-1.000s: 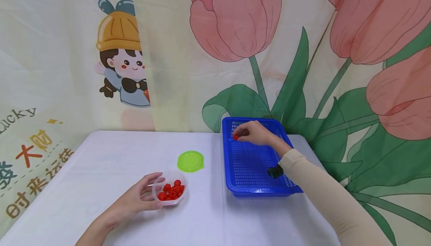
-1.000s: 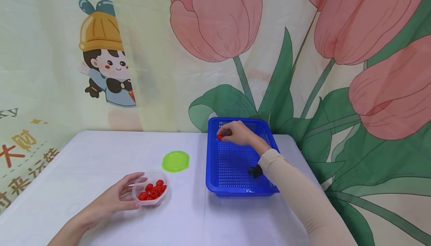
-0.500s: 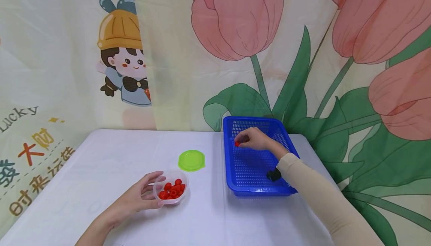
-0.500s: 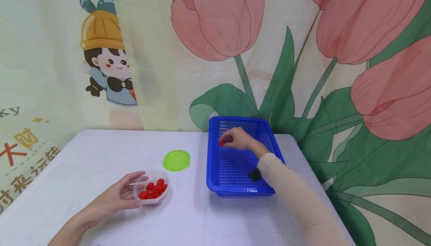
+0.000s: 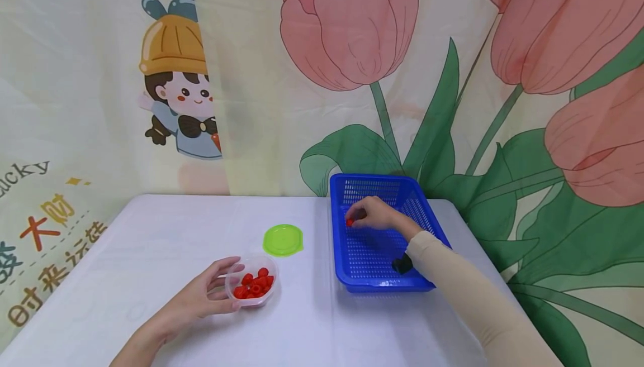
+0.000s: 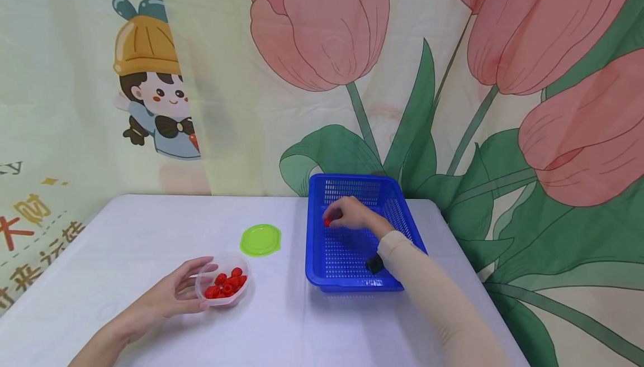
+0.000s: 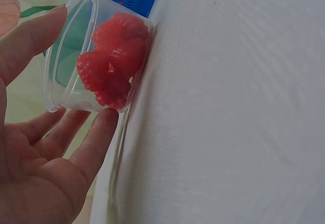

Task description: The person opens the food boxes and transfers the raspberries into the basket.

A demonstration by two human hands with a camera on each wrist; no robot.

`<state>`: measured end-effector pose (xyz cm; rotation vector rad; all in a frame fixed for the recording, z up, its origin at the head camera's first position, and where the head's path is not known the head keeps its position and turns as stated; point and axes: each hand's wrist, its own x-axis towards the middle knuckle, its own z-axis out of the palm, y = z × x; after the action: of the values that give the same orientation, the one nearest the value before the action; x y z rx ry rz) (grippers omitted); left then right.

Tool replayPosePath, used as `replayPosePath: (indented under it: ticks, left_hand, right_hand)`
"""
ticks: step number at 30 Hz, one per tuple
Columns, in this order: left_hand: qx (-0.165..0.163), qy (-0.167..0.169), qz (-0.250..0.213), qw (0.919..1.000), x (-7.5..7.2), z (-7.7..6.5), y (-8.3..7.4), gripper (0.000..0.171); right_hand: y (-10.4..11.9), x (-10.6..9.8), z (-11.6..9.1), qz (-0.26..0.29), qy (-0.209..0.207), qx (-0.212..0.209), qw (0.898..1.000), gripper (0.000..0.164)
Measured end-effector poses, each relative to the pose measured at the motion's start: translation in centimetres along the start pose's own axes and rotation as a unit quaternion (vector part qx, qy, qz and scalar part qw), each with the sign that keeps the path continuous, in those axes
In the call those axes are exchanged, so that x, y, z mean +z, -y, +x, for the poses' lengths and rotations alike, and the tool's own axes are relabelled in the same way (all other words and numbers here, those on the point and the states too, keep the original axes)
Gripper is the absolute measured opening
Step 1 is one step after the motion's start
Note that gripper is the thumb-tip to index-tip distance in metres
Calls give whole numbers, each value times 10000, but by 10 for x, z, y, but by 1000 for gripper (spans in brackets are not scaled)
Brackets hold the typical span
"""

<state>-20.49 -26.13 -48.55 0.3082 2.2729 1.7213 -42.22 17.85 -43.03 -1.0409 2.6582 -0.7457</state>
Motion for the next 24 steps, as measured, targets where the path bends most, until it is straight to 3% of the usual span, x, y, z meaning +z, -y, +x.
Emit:
replayPosePath:
  ticks: [14, 24]
  left_hand:
    - [50, -10, 43, 10000, 1, -2, 0, 90]
    - [-204, -70, 21, 9998, 0, 2, 0, 91]
  right_hand:
    - [-4, 7, 1, -132, 379, 135, 9991, 20]
    - [-5, 12, 3, -464, 467, 256, 9975, 20]
